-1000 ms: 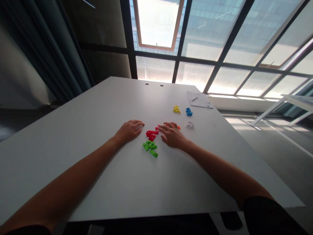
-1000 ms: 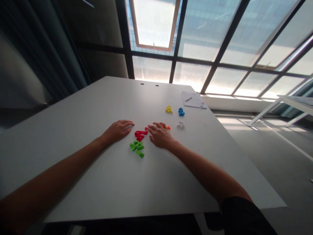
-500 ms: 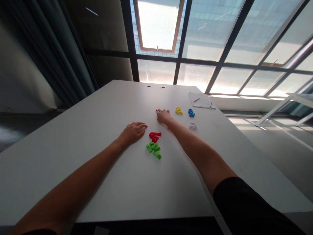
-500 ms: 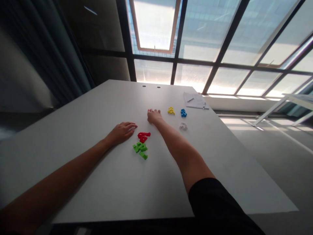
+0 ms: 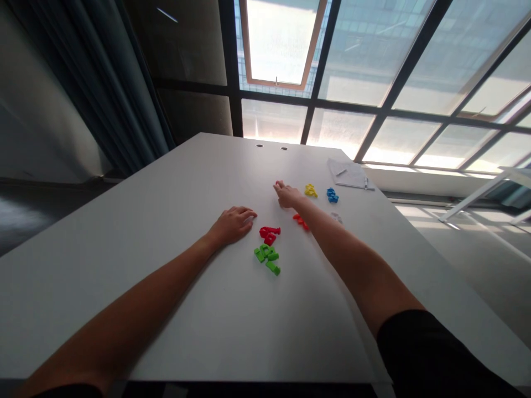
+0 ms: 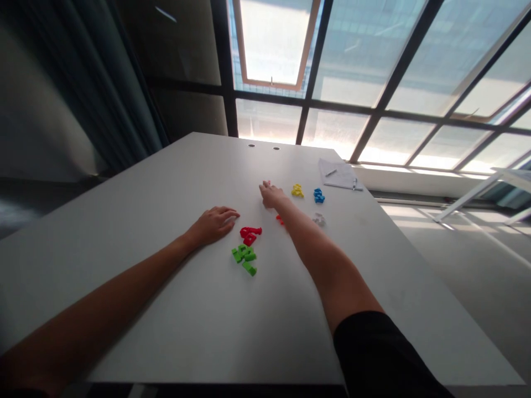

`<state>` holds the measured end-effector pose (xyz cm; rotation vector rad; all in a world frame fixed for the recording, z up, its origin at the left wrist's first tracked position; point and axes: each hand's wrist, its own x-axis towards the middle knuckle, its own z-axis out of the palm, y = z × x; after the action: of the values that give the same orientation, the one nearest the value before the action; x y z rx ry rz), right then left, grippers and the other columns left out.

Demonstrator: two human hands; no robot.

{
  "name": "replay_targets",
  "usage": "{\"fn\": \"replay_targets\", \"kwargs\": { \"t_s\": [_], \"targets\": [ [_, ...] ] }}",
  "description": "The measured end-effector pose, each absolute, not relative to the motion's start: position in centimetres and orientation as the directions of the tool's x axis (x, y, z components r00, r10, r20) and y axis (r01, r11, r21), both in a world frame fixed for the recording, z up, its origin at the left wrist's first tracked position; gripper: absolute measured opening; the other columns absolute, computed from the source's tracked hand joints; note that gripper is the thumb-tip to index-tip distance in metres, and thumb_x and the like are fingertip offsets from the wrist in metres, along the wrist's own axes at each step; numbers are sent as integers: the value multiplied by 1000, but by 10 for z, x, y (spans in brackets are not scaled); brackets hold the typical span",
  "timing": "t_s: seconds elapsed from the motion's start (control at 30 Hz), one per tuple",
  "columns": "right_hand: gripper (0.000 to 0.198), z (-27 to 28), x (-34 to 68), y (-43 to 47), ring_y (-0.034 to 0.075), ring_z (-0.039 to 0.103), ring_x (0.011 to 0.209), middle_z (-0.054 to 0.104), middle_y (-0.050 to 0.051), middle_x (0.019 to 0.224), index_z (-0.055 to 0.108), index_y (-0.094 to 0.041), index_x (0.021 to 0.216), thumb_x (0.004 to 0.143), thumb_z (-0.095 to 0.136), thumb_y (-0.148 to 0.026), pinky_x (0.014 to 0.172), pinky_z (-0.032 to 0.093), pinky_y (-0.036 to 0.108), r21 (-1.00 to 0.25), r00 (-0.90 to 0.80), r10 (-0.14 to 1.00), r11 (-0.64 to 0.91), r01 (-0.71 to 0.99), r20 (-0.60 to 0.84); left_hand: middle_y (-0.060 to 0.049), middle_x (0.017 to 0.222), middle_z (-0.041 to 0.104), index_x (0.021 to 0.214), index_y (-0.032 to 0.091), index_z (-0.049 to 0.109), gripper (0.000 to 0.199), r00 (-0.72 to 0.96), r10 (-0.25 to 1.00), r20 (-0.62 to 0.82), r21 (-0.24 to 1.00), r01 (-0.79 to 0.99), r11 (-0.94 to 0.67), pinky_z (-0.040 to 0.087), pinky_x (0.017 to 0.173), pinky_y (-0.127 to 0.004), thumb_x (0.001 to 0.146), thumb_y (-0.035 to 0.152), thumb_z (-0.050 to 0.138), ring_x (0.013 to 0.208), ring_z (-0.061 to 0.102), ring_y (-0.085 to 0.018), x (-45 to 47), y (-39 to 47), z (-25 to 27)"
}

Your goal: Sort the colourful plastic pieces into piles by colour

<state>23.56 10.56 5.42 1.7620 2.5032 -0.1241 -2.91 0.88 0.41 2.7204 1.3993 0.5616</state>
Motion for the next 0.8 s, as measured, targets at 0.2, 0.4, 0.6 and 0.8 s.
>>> {"fn": "replay_targets", "kwargs": {
  "t_s": [0.2,0.4,0.6,0.8],
  "targets": [
    [55,61,247,46,28,67,134,73,11,148,72,-27,147,99,54,-6,109,49,38,6,-570,807,578,816,-151,-8,145,74,132,30,78,39,515,795,322,186,789,-586,56,108,-48,103,36,53,128,69,-32,-28,11,0],
    [59,67,268,-17,27,68,135,78,15,139,68,-22,154,101,53,-3,112,44,40,-22,-637,769,637,770,-44,-9,147,73,134,28,76,40,509,806,302,163,805,-570,56,108,-49,103,34,52,130,68,-32,-27,11,0],
    [52,61,274,-65,30,57,147,77,12,143,71,-21,150,104,52,-5,120,37,48,-24,-683,716,692,721,146,-9,146,73,134,28,77,39,514,799,313,168,798,-579,56,110,-49,104,34,52,128,69,-31,-27,11,0],
    [57,50,267,-57,35,48,156,69,10,157,66,-22,156,104,46,-8,124,30,55,62,-682,725,679,731,98,-10,144,74,133,29,78,40,504,798,329,168,801,-575,57,107,-49,102,34,53,126,70,-31,-27,11,-1]
  ]
}}
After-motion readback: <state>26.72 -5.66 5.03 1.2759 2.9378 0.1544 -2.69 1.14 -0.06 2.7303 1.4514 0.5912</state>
